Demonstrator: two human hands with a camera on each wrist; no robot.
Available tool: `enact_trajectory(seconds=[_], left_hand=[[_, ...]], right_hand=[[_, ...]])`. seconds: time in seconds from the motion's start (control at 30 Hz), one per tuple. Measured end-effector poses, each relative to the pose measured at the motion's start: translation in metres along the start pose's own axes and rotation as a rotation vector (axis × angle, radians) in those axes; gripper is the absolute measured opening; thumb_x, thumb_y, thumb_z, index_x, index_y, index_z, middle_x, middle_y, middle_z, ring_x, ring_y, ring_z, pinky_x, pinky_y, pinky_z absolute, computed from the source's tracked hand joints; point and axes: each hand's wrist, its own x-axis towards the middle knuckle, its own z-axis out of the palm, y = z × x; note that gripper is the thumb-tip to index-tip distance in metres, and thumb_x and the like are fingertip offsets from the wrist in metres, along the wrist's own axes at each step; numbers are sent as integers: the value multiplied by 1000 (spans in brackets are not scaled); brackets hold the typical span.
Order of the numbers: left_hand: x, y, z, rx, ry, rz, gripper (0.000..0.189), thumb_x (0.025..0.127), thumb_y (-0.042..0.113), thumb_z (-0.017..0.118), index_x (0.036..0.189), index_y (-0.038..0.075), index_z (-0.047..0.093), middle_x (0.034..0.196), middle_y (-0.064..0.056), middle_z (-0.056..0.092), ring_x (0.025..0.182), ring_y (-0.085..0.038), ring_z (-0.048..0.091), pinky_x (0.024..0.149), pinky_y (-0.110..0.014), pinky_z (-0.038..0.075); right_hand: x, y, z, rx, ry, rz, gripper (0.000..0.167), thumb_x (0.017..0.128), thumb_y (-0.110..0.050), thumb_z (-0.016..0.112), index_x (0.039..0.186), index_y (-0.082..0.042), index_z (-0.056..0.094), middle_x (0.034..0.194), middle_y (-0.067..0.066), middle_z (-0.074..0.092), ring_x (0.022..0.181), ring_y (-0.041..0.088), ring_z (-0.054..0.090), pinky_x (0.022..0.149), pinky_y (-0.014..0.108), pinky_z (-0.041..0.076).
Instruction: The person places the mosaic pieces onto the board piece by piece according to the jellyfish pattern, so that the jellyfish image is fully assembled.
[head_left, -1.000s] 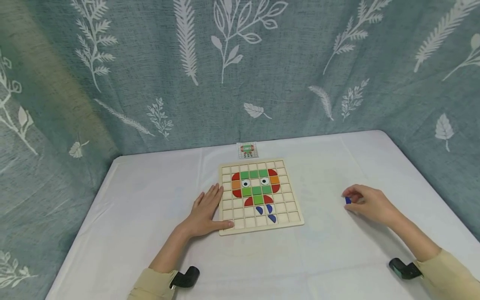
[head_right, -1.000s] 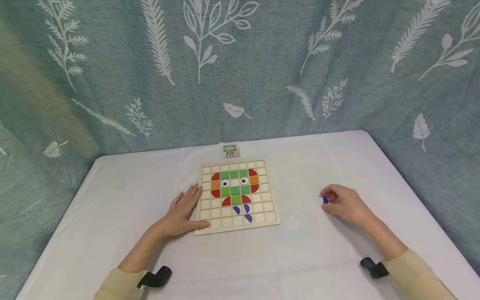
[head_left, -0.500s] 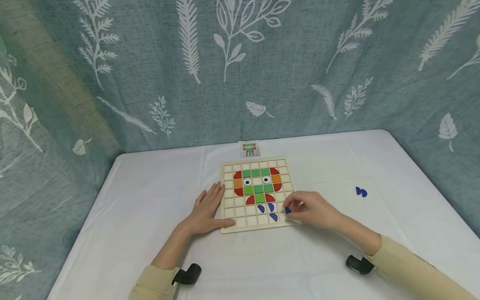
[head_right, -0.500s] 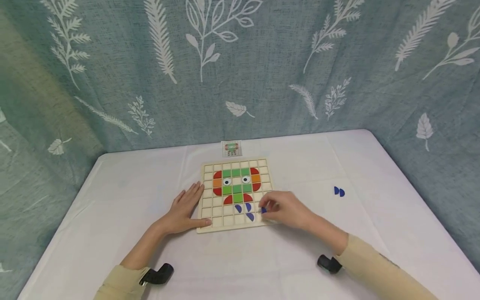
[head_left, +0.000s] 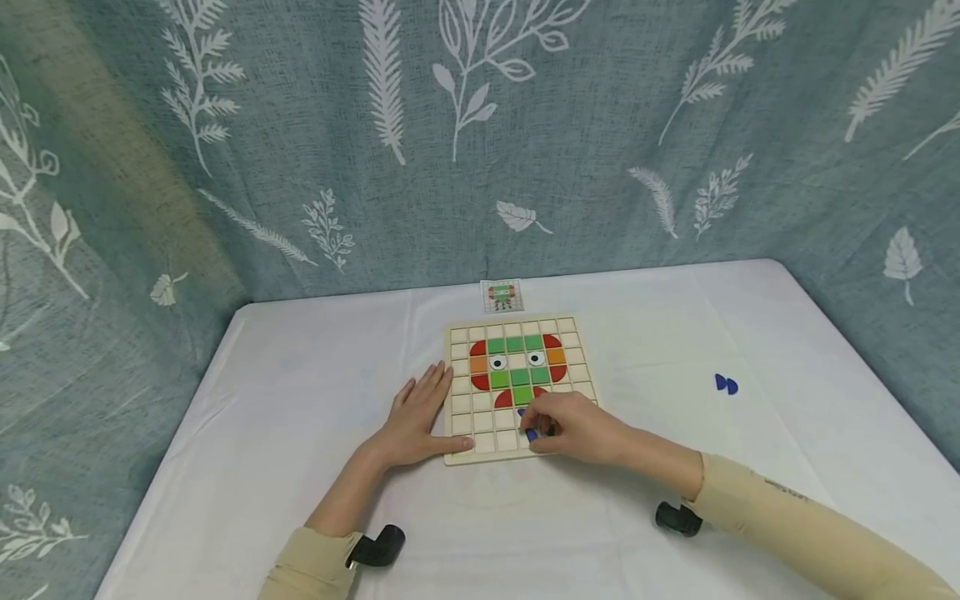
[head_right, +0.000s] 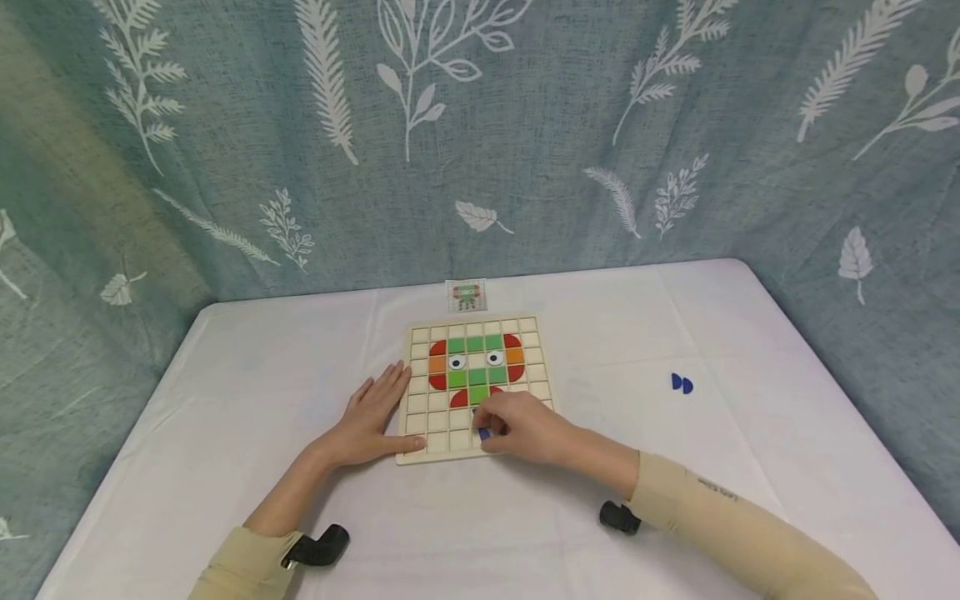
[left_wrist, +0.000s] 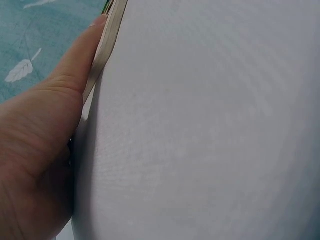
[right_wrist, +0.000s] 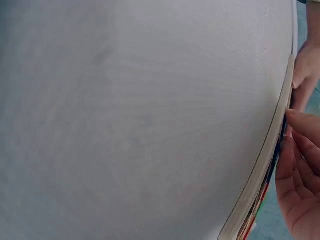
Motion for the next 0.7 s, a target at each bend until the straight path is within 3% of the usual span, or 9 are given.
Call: enact_trajectory(seconds=[0.17,0.3,0.57,0.7], left_hand=[[2,1,0,-11,-2,0,110,82,53,73,155,-1,11,162,-16,7,149,-29,1,117,-51,-1],[1,1,0,-9,-5,-1,110,82,53,72,155,-2,11,162,-17,7,149,-29,1,116,-52,-1],[0,-1,2,-5,2,2,111,82,55,72,154,-3,11,162,-18,7,149,-31,2,116,-53,-1],[2,-1,2,-3,2,4,111,82,54,72,155,-2,11,162,-18,7,149,-31,2,116,-53,-1]], right_hand=[[-5,6,-7,30,42,30,17,86,-15,76,100,-12,68,86,-10,61,77,8,56,66,22,50],[-21,20,-26,-6,146,91,13,88,-16,75,99,-13,69,88,-10,63,78,7,57,67,23,52],[-100,80,-84,-254,376,260,18,85,0,72,102,-3,69,99,9,68,90,26,62,73,41,54],[-133,95,-104,-294,411,353,21,84,1,71,105,0,69,102,16,67,94,34,62,76,49,52]])
